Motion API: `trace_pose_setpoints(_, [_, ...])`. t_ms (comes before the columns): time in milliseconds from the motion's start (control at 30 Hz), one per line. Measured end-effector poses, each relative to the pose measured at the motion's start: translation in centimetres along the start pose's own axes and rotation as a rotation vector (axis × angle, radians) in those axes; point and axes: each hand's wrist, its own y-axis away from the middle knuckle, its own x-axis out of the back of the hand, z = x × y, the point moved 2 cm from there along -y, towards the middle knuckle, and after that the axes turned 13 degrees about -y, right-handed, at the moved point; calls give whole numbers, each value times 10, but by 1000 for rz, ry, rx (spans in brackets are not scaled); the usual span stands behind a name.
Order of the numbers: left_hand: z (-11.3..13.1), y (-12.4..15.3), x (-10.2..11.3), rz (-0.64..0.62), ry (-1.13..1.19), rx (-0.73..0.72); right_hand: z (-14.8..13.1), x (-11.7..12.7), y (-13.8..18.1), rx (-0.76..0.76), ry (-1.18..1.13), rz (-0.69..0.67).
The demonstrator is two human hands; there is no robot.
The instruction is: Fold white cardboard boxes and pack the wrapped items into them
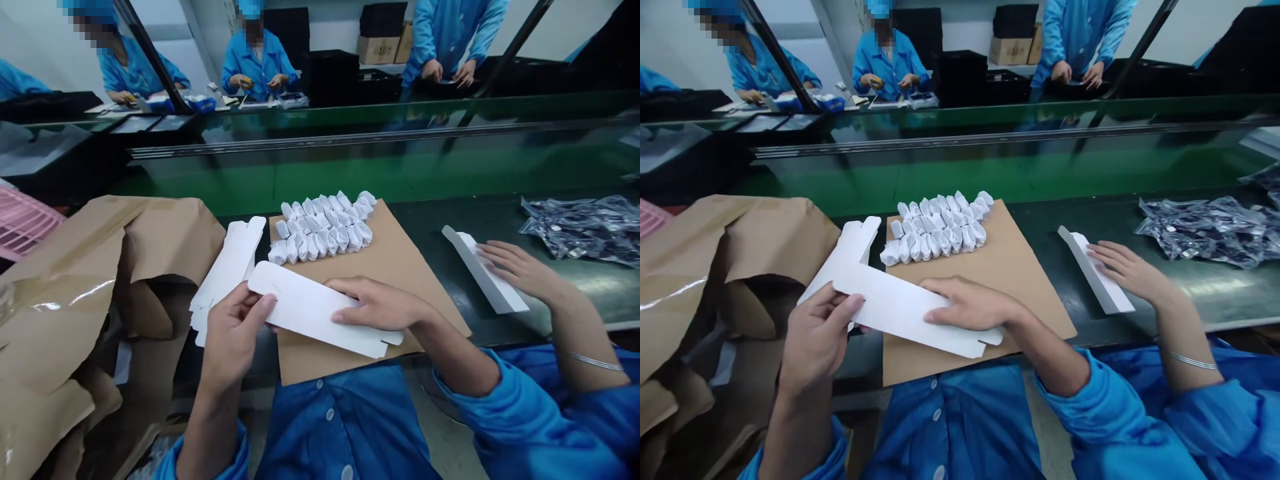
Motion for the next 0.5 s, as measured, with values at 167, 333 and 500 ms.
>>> trace_pose_setpoints(167, [-1, -9, -7, -94, 67, 86, -9, -36, 15, 93, 701, 358])
trace_pose_setpoints(333, [9, -10, -8, -389, -43, 71, -9, -47, 21, 295, 783, 234])
trace_pose_setpoints(500, [15, -10, -10, -433, -85, 95, -15, -40, 23, 366, 813, 194])
